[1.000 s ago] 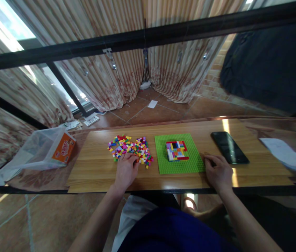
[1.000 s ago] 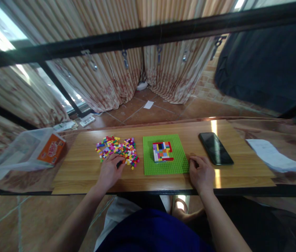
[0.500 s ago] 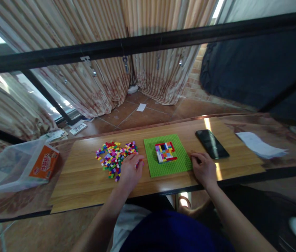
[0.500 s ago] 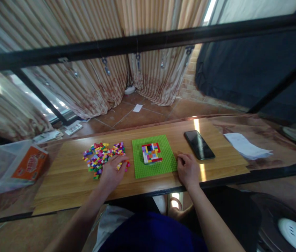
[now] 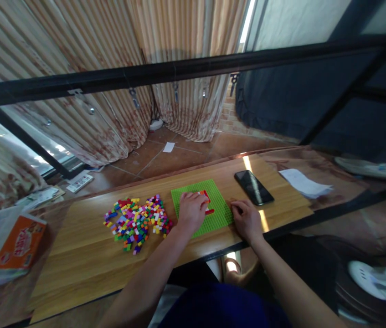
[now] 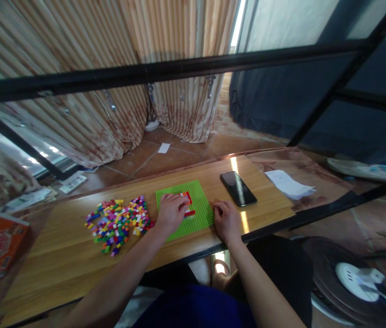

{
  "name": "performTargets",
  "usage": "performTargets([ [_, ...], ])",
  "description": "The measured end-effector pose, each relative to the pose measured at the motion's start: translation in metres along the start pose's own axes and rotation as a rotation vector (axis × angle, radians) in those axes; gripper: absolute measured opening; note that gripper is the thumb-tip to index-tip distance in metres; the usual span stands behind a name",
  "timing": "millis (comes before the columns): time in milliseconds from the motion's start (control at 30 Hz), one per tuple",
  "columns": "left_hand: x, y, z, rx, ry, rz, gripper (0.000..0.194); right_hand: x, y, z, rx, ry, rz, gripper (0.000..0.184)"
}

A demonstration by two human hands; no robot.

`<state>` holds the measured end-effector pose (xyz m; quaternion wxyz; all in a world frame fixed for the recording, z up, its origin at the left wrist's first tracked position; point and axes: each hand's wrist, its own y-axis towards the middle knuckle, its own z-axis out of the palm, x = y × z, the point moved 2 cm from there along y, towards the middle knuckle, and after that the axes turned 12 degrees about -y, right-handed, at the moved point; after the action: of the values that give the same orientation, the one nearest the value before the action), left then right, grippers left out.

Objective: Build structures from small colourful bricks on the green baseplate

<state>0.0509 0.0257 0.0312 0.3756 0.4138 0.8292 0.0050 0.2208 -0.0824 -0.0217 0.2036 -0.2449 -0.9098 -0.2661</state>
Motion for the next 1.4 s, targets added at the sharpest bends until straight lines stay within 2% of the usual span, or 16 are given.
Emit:
performTargets([
  [400, 0.005, -0.003, 0.003, -0.06, 0.092, 0.037, 0.02, -0.003, 0.0, 0.004, -0.004, 0.018, -0.003, 0.023],
  [567, 0.001, -0.009, 0.006, -0.075, 0.192, 0.093, 0.021, -0.002, 0.0, 0.003, -0.001, 0.026, 0.001, 0.023],
  [1067, -0.007, -0.018, 0.01, 0.025, 0.272, 0.12, 0.023, -0.005, -0.001, 0.006, -0.014, -0.034, -0.008, 0.024],
  [1233, -0.01, -0.021, -0.004, -0.059, 0.193, 0.08, 0.028, -0.005, 0.0, 0.006, -0.004, -0.051, -0.024, 0.025],
  [1400, -0.003, -0.041, -0.038, -0.198, 0.178, 0.014, 0.029, -0.006, 0.0, 0.006, -0.012, -0.062, -0.035, 0.026],
])
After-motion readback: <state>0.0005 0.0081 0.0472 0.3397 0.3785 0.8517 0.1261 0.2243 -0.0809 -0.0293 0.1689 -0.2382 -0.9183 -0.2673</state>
